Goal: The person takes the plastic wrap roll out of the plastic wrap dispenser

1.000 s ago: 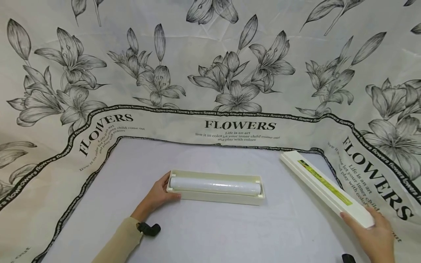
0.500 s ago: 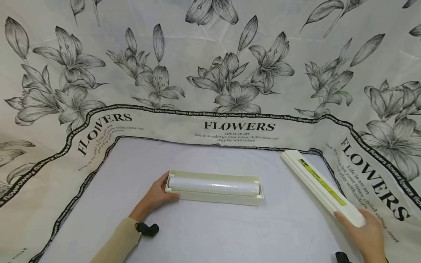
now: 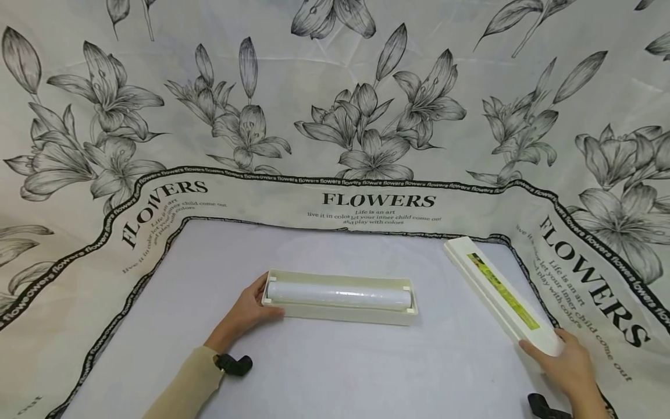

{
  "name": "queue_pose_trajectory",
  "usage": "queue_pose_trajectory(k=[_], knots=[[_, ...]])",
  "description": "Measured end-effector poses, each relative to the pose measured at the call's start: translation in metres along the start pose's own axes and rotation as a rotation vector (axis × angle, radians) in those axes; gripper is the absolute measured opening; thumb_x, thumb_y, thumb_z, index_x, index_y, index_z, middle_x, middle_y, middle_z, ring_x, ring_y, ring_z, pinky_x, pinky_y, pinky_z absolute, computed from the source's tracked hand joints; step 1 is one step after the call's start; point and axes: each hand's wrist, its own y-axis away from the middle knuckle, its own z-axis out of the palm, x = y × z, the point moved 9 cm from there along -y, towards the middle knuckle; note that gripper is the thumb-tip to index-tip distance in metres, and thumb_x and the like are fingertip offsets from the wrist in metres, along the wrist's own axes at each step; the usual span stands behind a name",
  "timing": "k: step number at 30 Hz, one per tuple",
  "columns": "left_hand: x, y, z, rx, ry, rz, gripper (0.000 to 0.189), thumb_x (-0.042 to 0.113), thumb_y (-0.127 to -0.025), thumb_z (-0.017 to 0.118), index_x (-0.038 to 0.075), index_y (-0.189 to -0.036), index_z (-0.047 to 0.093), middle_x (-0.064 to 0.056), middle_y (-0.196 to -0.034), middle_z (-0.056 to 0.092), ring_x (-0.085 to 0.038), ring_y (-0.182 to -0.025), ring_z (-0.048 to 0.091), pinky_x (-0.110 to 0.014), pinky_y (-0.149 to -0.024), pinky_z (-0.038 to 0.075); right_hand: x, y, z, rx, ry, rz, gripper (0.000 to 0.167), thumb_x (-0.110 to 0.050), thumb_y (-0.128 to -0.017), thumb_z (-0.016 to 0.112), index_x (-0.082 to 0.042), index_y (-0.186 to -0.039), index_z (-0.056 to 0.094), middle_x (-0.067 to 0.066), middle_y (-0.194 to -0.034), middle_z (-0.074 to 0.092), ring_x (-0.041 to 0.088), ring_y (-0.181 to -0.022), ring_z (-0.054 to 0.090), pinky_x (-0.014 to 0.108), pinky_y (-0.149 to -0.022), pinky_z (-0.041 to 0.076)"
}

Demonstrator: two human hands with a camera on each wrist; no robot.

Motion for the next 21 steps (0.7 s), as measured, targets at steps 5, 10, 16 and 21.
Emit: queue_pose_trajectory(k=[5,10,16,21], knots=[[0.000,0.000,-0.001,0.004,-0.007,0.010,0.110,0.011,-0.075,0.092,0.011,-0.163,0.026,-0.014,-0.159,0.044,-0.034,-0.142,0.047,-0.021,-0.105,0.047,-0.001,-0.002,0.003,-0.027,0.032,0.003,0.116,-0.043,-0.087,0.079,0.018,-0.155,0.007,0.048,-0.150,0.022,0.062,-0.131,0.033,0.075,-0.108,0.035],[0.003,0.000,-0.001,0.008,-0.019,0.002,0.111,0.013,-0.075,0.093,0.011,-0.164,0.025,-0.013,-0.160,0.042,-0.033,-0.144,0.045,-0.024,-0.108,0.045,-0.004,-0.004,0.004,-0.048,0.065,-0.009,0.118,-0.042,-0.085,0.081,0.018,-0.155,0.007,0.049,-0.148,0.022,0.062,-0.128,0.034,0.074,-0.106,0.037],[0.003,-0.001,-0.002,0.003,-0.008,0.010,0.111,0.012,-0.076,0.092,0.010,-0.164,0.024,-0.014,-0.160,0.042,-0.034,-0.144,0.045,-0.020,-0.104,0.047,-0.022,0.000,0.002,-0.029,0.120,-0.069,0.115,-0.040,-0.086,0.080,0.022,-0.152,0.009,0.050,-0.146,0.024,0.063,-0.129,0.032,0.074,-0.108,0.034],[0.000,-0.002,-0.002,0.006,-0.003,0.001,0.111,0.012,-0.075,0.093,0.010,-0.164,0.025,-0.014,-0.159,0.043,-0.034,-0.143,0.046,-0.024,-0.106,0.047,-0.052,0.008,-0.019,0.161,0.123,-0.191,0.096,-0.032,-0.092,0.074,0.019,-0.153,0.020,0.048,-0.150,0.027,0.064,-0.139,0.027,0.073,-0.116,0.025]])
